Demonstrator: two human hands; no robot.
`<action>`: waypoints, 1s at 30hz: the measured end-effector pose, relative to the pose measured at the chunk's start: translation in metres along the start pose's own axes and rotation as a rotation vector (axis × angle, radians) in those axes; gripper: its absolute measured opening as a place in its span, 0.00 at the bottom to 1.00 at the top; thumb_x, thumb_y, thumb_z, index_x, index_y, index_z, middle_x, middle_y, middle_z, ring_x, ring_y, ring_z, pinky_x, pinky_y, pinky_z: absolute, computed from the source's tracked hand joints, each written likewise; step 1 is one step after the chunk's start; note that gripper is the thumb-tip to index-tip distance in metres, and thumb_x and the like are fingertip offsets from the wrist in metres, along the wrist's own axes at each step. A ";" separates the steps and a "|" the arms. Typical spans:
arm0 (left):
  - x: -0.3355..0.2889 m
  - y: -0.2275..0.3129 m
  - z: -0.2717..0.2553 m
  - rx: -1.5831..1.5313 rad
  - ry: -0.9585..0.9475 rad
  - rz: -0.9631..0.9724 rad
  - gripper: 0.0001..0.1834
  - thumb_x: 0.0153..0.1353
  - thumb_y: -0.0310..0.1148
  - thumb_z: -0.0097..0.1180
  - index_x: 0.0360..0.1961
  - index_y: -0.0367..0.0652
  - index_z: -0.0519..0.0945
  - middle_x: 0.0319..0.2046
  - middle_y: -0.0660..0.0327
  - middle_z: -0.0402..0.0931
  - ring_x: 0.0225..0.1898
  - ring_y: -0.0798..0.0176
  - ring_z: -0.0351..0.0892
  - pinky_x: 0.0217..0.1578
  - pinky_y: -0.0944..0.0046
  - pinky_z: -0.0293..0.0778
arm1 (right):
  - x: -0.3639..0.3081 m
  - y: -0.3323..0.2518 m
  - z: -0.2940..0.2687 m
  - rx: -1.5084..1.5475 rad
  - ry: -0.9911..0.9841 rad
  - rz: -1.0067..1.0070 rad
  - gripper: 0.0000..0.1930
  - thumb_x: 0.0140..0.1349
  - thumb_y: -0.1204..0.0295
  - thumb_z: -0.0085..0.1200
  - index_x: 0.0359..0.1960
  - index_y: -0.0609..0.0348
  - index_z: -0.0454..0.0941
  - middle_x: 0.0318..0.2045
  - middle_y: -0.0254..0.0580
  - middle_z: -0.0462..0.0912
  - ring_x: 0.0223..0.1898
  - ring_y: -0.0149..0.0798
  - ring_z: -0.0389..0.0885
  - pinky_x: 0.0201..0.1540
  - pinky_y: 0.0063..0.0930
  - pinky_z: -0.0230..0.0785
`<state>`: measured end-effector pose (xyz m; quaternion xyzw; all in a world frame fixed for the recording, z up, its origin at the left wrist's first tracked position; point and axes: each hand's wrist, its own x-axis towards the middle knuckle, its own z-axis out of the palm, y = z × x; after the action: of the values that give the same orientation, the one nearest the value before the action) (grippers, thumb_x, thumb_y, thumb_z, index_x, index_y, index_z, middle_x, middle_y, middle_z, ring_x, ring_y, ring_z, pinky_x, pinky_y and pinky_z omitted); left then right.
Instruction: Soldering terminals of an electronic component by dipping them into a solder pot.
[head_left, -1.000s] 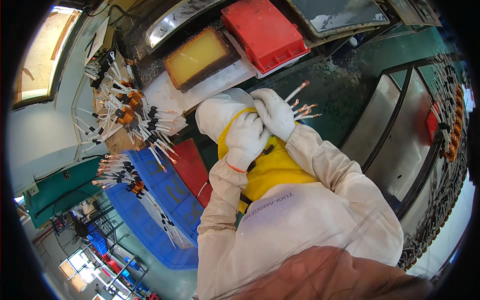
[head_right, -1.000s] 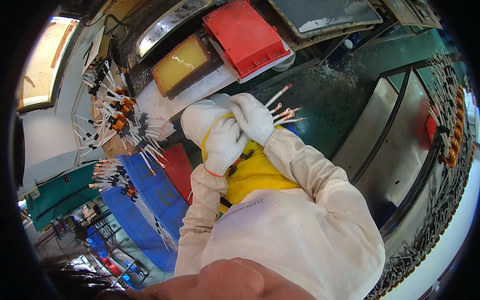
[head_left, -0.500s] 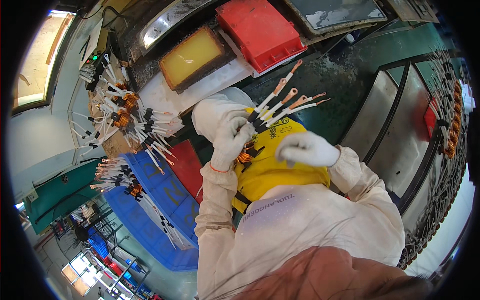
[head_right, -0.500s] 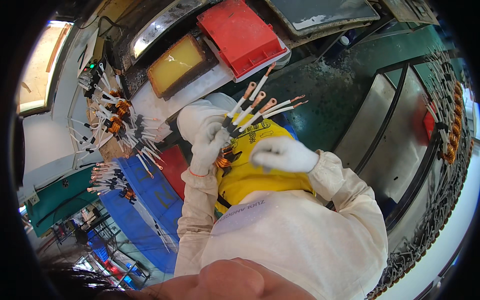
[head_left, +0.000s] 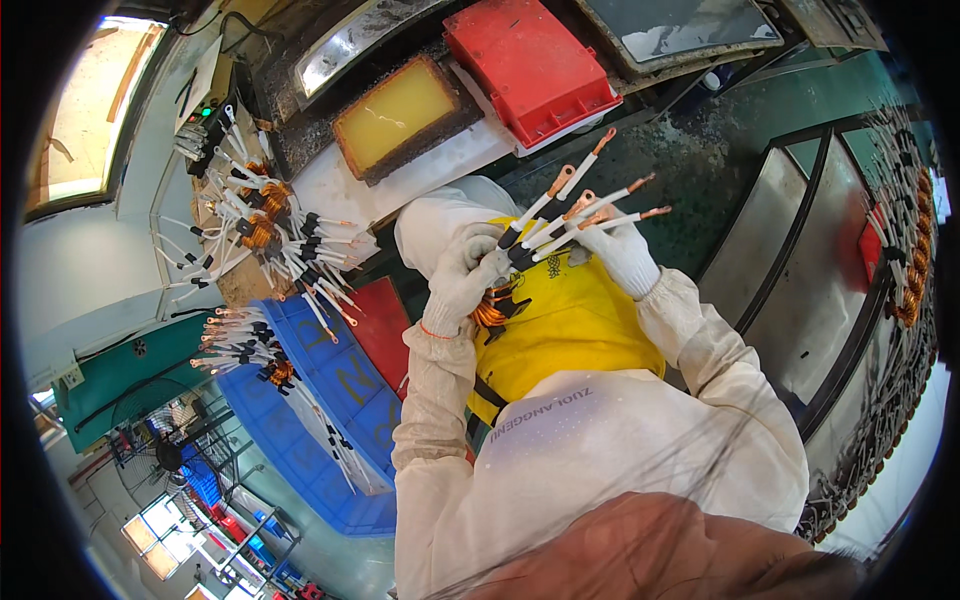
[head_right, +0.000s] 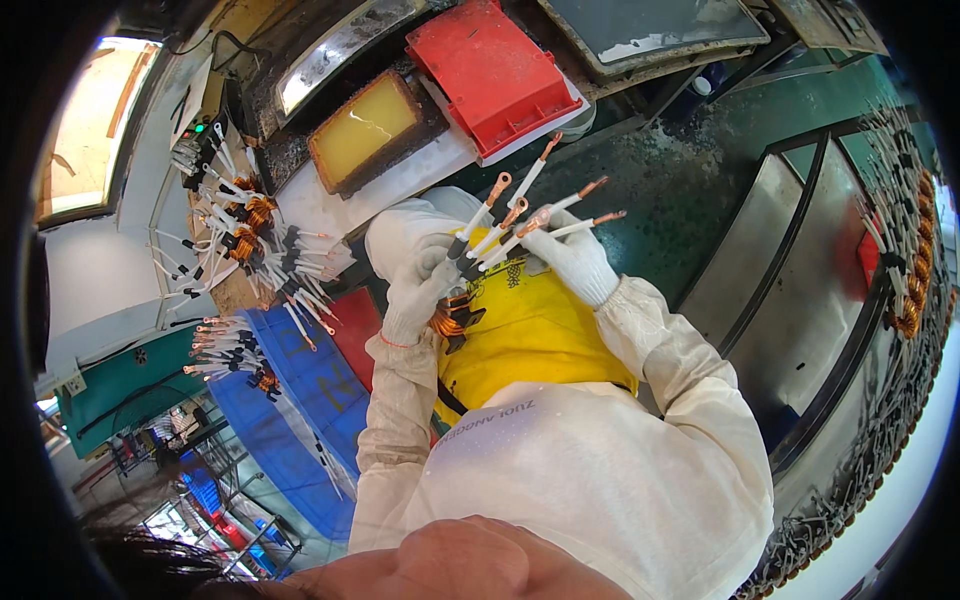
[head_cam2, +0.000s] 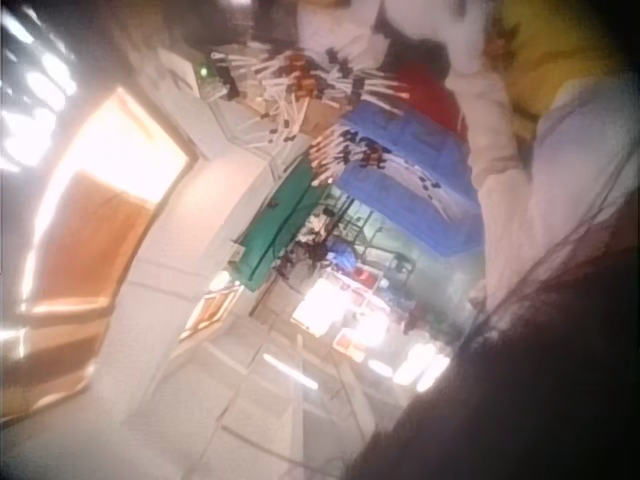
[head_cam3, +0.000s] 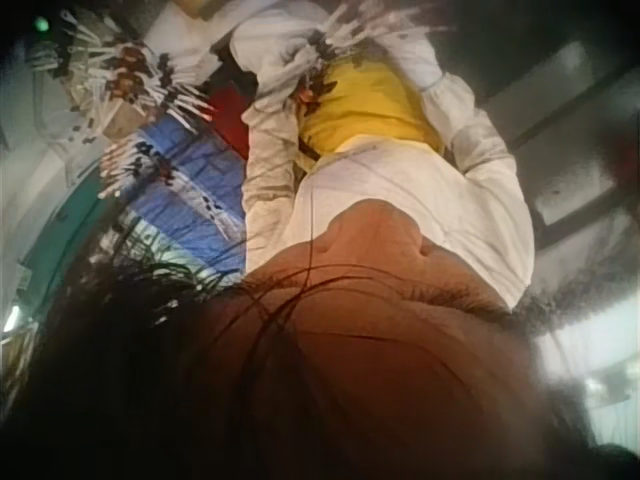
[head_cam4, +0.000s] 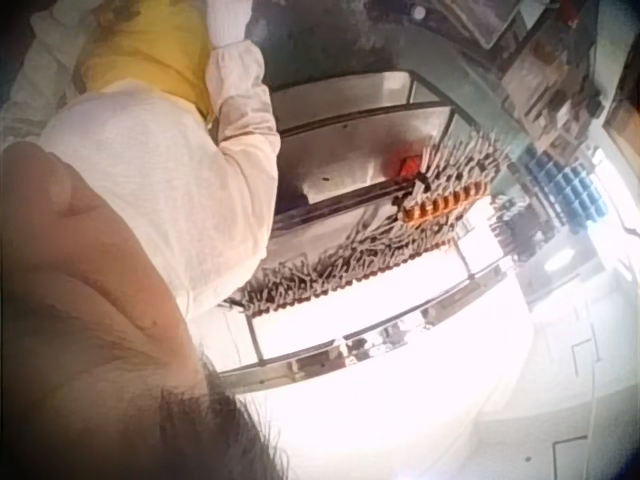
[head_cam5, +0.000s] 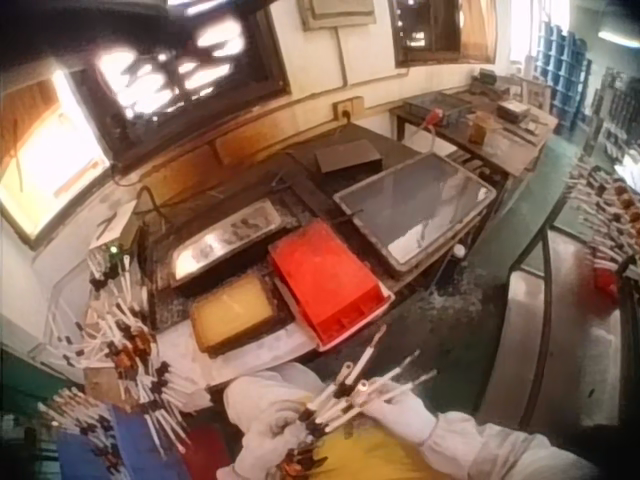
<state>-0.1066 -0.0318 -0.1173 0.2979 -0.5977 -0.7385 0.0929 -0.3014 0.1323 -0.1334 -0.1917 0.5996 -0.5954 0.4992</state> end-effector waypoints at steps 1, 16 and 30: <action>0.000 -0.001 -0.001 -0.020 -0.015 -0.038 0.09 0.64 0.26 0.56 0.35 0.27 0.78 0.45 0.60 0.72 0.33 0.72 0.73 0.33 0.71 0.71 | 0.006 0.000 0.003 0.034 0.031 0.009 0.15 0.65 0.64 0.59 0.46 0.62 0.79 0.33 0.34 0.81 0.31 0.24 0.78 0.33 0.19 0.73; 0.007 -0.004 0.004 0.232 0.052 -0.035 0.10 0.59 0.29 0.57 0.31 0.30 0.81 0.43 0.56 0.76 0.47 0.62 0.74 0.46 0.66 0.70 | 0.021 0.006 -0.030 0.247 -0.036 0.073 0.19 0.68 0.65 0.53 0.56 0.60 0.70 0.41 0.38 0.79 0.40 0.32 0.79 0.40 0.27 0.75; 0.008 -0.011 0.008 0.410 0.055 0.162 0.10 0.55 0.32 0.58 0.29 0.33 0.83 0.43 0.51 0.79 0.50 0.52 0.74 0.52 0.59 0.69 | 0.017 -0.054 -0.065 -0.761 0.282 -0.068 0.14 0.57 0.67 0.63 0.43 0.58 0.78 0.44 0.40 0.79 0.38 0.35 0.81 0.46 0.26 0.74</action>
<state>-0.1149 -0.0264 -0.1290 0.2817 -0.7547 -0.5830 0.1056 -0.3817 0.1403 -0.1047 -0.2988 0.8330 -0.3678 0.2854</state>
